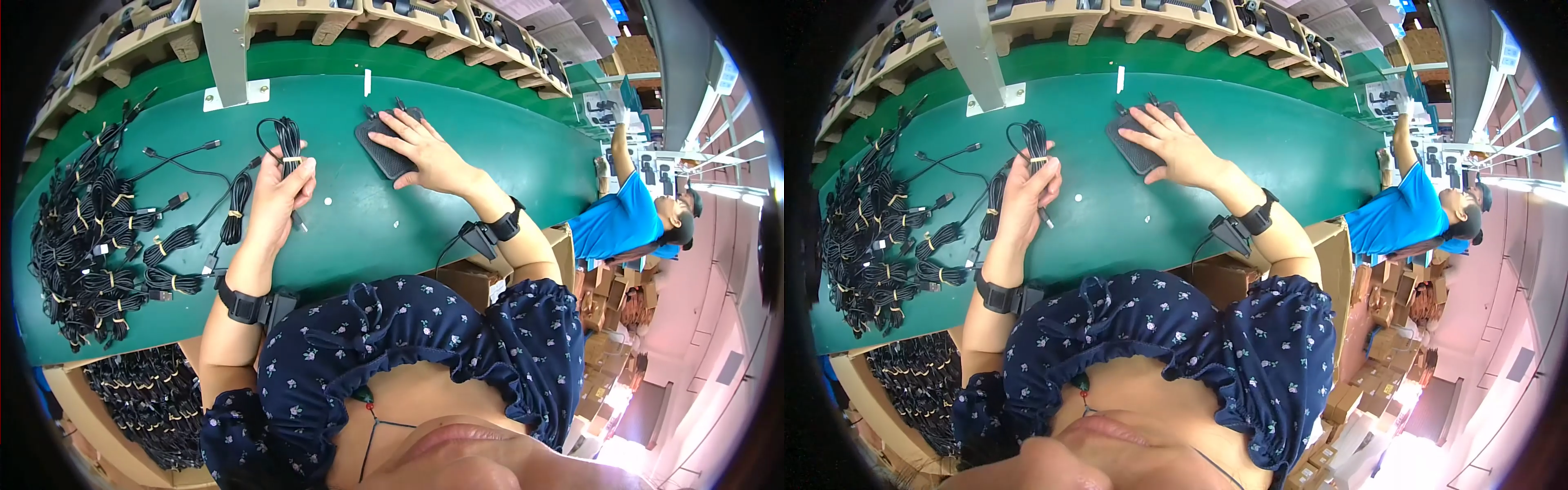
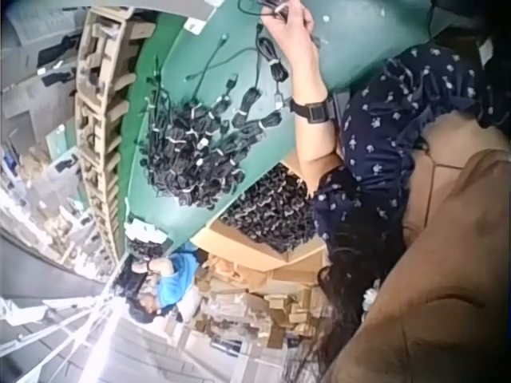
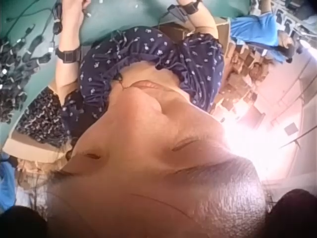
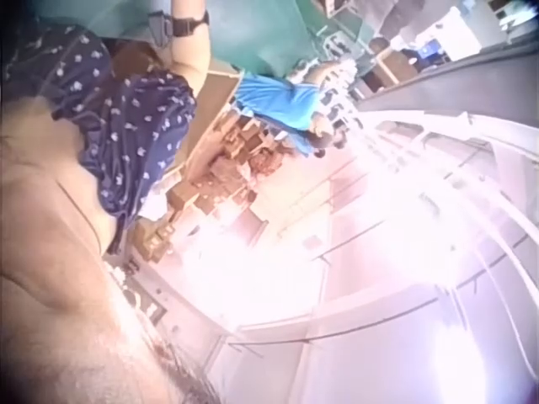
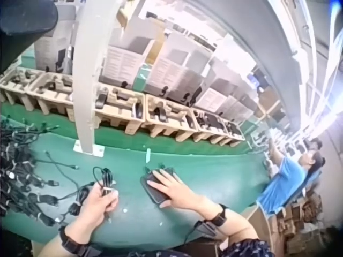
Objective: The person picks up a cable and a baseplate, fits them together, and places the assembly into a cardboard tray. They repeat this process, occasionally reaching into a large box to retrieve more baseplates.
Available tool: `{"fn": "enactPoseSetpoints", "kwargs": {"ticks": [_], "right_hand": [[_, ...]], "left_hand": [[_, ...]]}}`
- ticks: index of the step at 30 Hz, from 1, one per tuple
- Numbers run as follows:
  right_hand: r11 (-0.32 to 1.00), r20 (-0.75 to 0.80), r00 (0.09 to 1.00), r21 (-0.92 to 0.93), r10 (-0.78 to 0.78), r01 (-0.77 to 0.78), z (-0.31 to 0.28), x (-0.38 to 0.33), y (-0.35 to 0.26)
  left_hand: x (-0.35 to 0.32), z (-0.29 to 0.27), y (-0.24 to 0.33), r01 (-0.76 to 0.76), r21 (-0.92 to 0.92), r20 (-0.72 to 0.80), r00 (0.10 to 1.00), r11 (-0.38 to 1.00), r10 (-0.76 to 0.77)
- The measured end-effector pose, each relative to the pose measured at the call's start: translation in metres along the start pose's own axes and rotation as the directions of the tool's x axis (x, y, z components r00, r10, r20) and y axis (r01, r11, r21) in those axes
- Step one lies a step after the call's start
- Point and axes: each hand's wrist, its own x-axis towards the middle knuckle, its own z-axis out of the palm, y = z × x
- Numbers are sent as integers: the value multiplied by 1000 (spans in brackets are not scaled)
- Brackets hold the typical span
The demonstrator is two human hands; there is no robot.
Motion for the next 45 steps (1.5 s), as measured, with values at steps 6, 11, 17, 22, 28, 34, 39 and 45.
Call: {"fn": "enactPoseSetpoints", "kwargs": {"ticks": [6, 11, 17, 22, 28, 34, 39, 45], "right_hand": [[964, -134, 991, 265, 8, 28, -29, 8, 8], [881, -687, 625, 474, 371, -1, -81, 41, 66], [984, -955, 289, 22, 73, -177, -125, 90, 178], [960, -849, 529, -150, -3, -236, -124, 125, 211], [985, -870, 493, -64, 25, -163, -123, 150, 219], [987, -876, 482, -96, -23, -128, -116, 153, 251], [948, -770, 635, -245, -63, -203, -89, 147, 202], [959, -782, 560, -182, -274, 215, -72, 132, 78]], "left_hand": [[1, 7, 2, 55, 21, 28, 998, 998, -56], [0, 2, 5, 25, 82, -1, 1000, 996, -25], [5, -1, -1, 44, 129, -3, 999, 991, -44], [6, 6, 4, 26, 116, 6, 1000, 993, -27], [5, 4, 7, 66, 109, -27, 998, 992, -63], [8, 2, -3, 42, 85, -39, 999, 996, -39], [5, -3, -2, 33, 103, 5, 999, 994, -34], [5, 4, -3, 9, 163, 29, 999, 987, -14]]}}
